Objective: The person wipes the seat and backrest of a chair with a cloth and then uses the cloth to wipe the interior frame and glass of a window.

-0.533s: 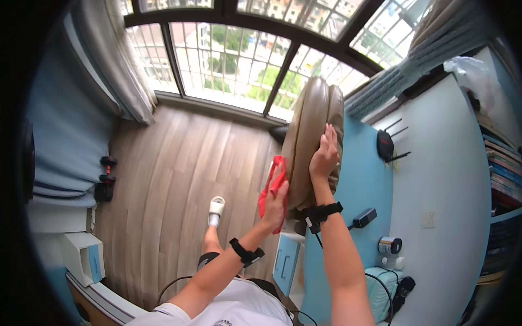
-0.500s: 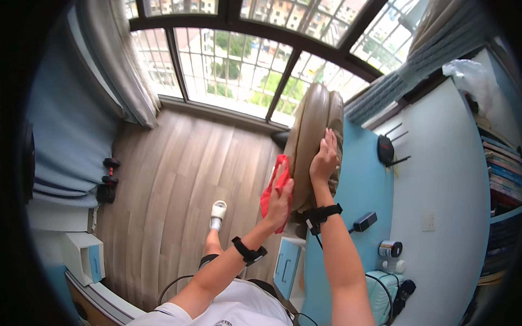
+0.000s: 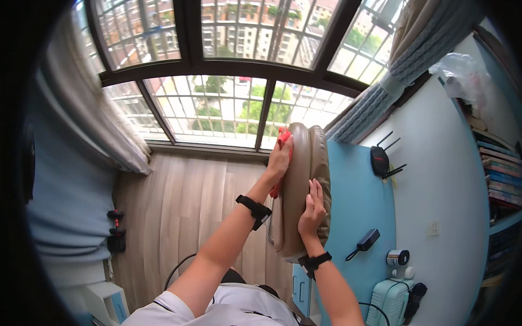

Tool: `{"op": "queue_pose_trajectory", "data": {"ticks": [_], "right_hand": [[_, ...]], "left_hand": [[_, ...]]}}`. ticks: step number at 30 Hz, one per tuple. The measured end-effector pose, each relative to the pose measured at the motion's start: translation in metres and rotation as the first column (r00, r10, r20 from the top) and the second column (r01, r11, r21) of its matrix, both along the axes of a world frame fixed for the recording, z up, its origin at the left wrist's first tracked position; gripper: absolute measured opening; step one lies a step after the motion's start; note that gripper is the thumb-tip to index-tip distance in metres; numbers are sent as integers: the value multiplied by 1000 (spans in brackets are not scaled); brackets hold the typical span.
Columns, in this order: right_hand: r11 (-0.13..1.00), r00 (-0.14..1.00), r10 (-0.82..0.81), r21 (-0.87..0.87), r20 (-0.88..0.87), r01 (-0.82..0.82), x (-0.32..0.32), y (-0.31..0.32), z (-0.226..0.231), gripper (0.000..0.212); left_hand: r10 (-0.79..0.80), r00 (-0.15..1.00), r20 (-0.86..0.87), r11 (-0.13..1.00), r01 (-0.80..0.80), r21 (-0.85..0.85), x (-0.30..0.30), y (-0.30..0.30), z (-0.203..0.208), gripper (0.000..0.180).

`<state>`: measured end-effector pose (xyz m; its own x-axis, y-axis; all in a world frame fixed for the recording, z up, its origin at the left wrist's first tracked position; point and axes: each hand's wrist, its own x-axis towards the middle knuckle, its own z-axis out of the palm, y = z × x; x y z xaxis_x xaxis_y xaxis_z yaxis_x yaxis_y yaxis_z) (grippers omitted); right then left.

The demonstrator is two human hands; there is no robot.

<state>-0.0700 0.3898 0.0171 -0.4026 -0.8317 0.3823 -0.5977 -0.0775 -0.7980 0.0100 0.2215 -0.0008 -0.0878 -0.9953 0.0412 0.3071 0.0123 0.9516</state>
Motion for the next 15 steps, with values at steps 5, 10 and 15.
{"op": "queue_pose_trajectory", "data": {"ticks": [5,10,15], "right_hand": [[999,987,11,47,159,-19,2,-10,-1,45],[993,979,-26,118,200,2,11,-11,0,48],[988,990,-45,151,130,25,6,-10,0,52]], "left_hand": [[-89,818,-568,811,391,435,-6,-60,-74,56],[-70,760,-646,740,474,478,-3,-20,-170,70],[-109,809,-578,583,523,621,21,99,-196,85]]}}
